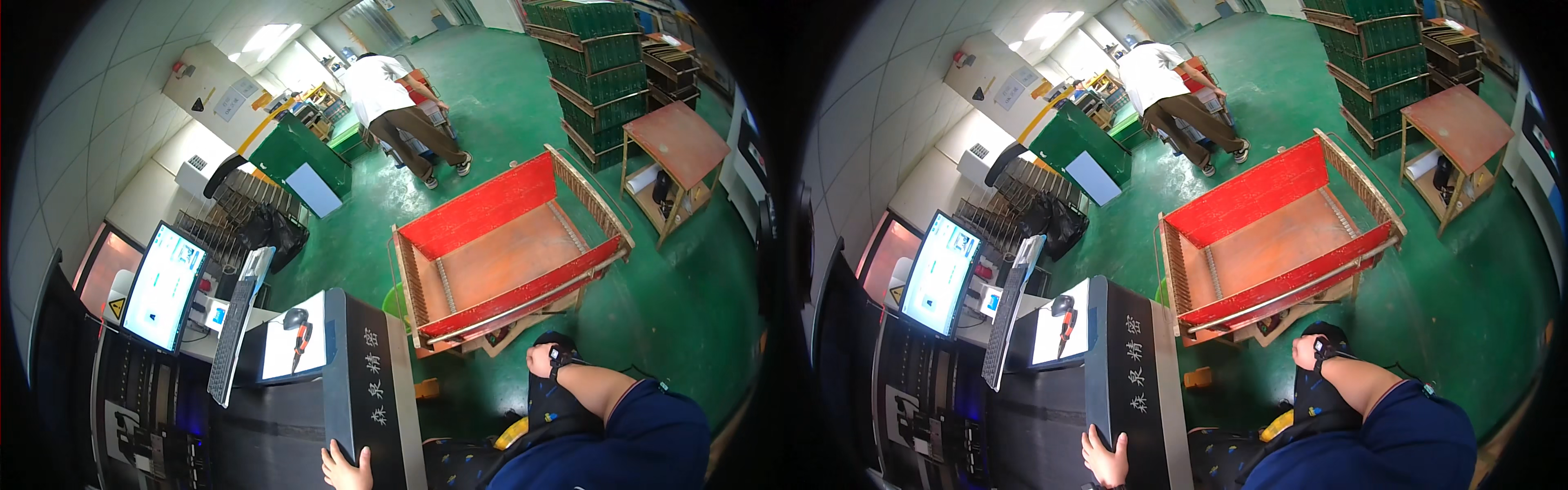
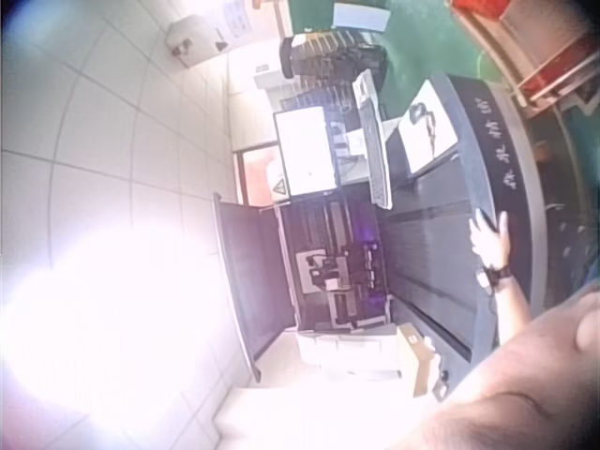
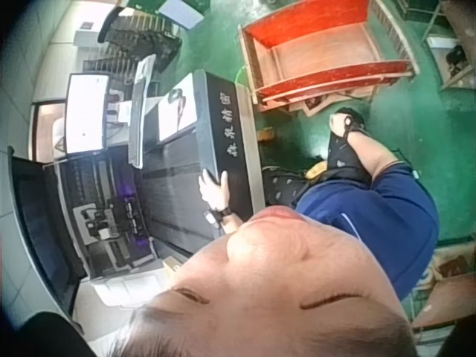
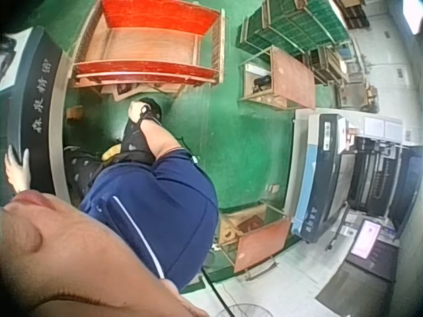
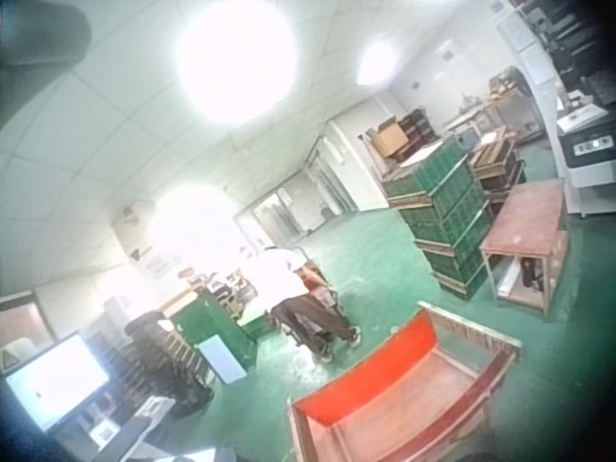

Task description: Operating a machine to process and organize printed circuit boards.

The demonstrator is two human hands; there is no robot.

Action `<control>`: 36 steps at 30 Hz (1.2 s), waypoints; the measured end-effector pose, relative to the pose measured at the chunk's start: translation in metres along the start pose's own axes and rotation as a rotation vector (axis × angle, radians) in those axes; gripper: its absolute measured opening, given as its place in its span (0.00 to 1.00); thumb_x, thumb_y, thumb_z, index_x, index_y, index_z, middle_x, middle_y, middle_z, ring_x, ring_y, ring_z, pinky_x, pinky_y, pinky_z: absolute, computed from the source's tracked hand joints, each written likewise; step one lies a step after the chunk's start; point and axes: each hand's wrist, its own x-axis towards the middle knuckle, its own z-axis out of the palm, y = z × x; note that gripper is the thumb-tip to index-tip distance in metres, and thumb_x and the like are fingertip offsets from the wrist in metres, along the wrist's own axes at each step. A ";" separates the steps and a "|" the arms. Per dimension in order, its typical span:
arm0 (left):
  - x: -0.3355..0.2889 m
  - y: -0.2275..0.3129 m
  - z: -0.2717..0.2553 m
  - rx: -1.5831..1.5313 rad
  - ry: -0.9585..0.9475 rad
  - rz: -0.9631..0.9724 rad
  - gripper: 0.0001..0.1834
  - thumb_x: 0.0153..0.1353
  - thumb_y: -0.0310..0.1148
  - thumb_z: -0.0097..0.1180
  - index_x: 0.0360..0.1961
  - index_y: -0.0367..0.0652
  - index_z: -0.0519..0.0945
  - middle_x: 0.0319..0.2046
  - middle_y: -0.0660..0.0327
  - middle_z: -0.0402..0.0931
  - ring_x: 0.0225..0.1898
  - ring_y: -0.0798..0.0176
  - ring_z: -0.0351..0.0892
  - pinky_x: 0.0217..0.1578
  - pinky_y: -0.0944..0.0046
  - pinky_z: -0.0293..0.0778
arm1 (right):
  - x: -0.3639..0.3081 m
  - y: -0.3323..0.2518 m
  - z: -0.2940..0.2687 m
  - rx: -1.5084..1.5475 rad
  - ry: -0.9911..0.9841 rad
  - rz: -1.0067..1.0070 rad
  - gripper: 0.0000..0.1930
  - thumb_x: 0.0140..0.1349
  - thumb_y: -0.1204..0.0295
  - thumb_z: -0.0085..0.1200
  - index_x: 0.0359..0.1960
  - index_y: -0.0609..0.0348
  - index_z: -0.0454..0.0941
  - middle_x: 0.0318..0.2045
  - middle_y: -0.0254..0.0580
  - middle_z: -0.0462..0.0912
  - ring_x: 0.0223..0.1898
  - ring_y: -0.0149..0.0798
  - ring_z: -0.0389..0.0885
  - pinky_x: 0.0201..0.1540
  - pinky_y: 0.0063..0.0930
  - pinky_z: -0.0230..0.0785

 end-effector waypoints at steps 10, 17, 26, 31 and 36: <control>0.007 -0.012 0.022 -0.061 0.011 -0.066 0.43 0.49 0.56 0.61 0.63 0.48 0.61 0.62 0.47 0.58 0.60 0.42 0.59 0.57 0.42 0.57 | 0.000 -0.007 -0.006 0.006 0.043 -0.004 0.11 0.55 0.64 0.46 0.29 0.54 0.80 0.28 0.51 0.81 0.31 0.52 0.81 0.37 0.46 0.74; 0.006 -0.011 0.020 -0.076 0.007 -0.076 0.43 0.48 0.56 0.61 0.63 0.48 0.62 0.62 0.47 0.58 0.60 0.42 0.59 0.57 0.42 0.57 | 0.001 -0.006 -0.002 0.024 0.021 0.015 0.12 0.55 0.64 0.46 0.30 0.55 0.79 0.28 0.51 0.81 0.32 0.52 0.81 0.38 0.46 0.74; 0.003 -0.007 0.022 -0.080 0.012 -0.084 0.44 0.47 0.55 0.62 0.63 0.48 0.62 0.62 0.48 0.58 0.60 0.43 0.59 0.57 0.42 0.57 | 0.001 0.002 -0.008 0.023 0.000 0.011 0.11 0.54 0.65 0.46 0.29 0.54 0.80 0.28 0.51 0.82 0.32 0.51 0.82 0.38 0.45 0.74; 0.005 -0.021 0.027 -0.054 0.051 -0.070 0.43 0.48 0.58 0.60 0.61 0.47 0.64 0.60 0.45 0.60 0.58 0.41 0.61 0.55 0.39 0.57 | 0.002 -0.008 -0.005 0.027 0.089 0.000 0.10 0.53 0.66 0.48 0.27 0.54 0.81 0.27 0.49 0.82 0.31 0.51 0.81 0.37 0.44 0.74; 0.014 -0.008 0.014 -0.088 0.000 -0.046 0.41 0.52 0.58 0.57 0.62 0.47 0.63 0.62 0.45 0.58 0.59 0.41 0.60 0.55 0.39 0.57 | -0.010 0.012 0.008 0.073 0.163 0.031 0.07 0.51 0.69 0.50 0.22 0.54 0.80 0.22 0.46 0.81 0.27 0.48 0.81 0.34 0.41 0.74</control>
